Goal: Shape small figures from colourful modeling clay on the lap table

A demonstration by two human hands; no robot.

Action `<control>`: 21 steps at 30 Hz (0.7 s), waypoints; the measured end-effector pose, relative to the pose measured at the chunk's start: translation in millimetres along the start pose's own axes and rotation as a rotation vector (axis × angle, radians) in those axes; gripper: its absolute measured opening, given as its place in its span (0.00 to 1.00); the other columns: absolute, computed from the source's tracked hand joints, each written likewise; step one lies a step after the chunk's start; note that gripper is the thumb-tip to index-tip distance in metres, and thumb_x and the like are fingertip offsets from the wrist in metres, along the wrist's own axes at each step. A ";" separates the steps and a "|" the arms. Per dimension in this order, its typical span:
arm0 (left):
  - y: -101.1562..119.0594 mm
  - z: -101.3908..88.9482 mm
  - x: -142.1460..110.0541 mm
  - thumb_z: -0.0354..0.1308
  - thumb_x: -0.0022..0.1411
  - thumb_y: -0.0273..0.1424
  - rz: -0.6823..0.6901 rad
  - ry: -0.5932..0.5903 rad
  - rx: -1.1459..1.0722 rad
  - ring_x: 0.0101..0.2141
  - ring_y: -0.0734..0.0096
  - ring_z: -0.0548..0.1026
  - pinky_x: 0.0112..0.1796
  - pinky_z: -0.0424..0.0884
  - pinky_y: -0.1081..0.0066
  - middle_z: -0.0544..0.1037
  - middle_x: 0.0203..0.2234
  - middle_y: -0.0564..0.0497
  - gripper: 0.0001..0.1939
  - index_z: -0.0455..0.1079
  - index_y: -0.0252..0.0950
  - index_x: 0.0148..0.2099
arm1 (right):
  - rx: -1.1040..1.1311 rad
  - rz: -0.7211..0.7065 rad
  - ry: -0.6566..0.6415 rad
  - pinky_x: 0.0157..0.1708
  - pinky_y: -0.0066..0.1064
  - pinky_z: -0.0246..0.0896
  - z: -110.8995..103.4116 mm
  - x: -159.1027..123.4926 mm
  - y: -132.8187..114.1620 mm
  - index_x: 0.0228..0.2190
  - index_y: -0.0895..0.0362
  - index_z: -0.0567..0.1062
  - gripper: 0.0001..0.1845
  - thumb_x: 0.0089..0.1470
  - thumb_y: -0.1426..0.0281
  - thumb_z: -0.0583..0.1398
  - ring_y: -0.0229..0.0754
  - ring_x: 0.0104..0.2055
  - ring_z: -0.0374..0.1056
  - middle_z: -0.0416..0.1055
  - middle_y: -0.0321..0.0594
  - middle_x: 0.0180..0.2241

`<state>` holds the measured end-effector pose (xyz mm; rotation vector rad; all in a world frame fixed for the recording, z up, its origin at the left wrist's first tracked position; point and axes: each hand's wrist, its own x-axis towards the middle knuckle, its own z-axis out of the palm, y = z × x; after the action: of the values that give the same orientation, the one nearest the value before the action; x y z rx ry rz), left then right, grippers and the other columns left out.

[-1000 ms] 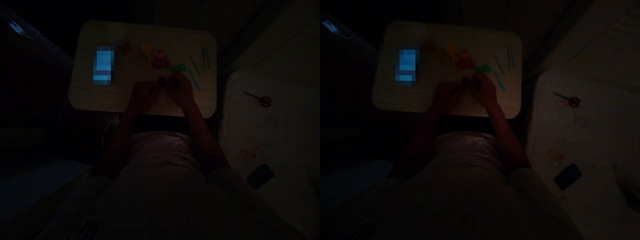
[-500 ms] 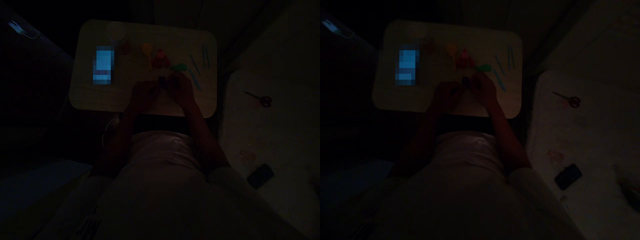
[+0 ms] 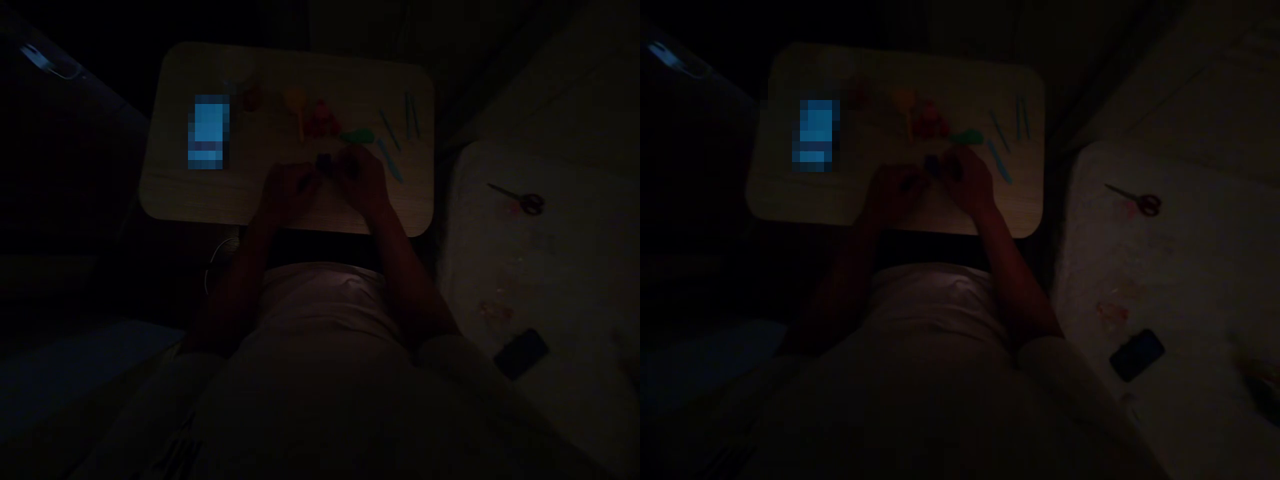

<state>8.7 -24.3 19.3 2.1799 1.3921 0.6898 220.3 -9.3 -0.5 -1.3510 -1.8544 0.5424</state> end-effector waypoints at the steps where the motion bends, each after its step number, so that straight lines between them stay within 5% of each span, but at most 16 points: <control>1: 0.1 0.0 0.1 0.53 0.76 0.42 -0.002 0.001 0.002 0.48 0.53 0.81 0.55 0.72 0.56 0.84 0.45 0.46 0.15 0.79 0.42 0.47 | -0.006 0.005 -0.002 0.45 0.43 0.71 -0.3 -0.1 -0.4 0.39 0.48 0.73 0.06 0.61 0.66 0.65 0.51 0.43 0.72 0.77 0.38 0.41; 15: 1.0 -0.2 0.1 0.53 0.75 0.42 -0.015 0.004 0.001 0.48 0.52 0.81 0.57 0.69 0.53 0.84 0.44 0.46 0.16 0.78 0.41 0.45 | -0.007 -0.019 0.015 0.43 0.41 0.69 -2.0 0.2 -5.7 0.38 0.51 0.73 0.10 0.58 0.76 0.66 0.50 0.41 0.72 0.77 0.39 0.40; 21: -0.7 0.7 0.0 0.53 0.75 0.43 -0.010 0.001 -0.017 0.49 0.51 0.81 0.56 0.70 0.53 0.84 0.44 0.45 0.16 0.78 0.42 0.46 | 0.001 0.008 0.003 0.46 0.44 0.71 -1.1 0.0 -4.4 0.39 0.48 0.73 0.08 0.60 0.71 0.66 0.53 0.44 0.73 0.77 0.38 0.42</control>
<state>8.7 -24.1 18.3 2.1578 1.3918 0.6963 218.4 -10.9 3.4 -1.3585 -1.8473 0.5448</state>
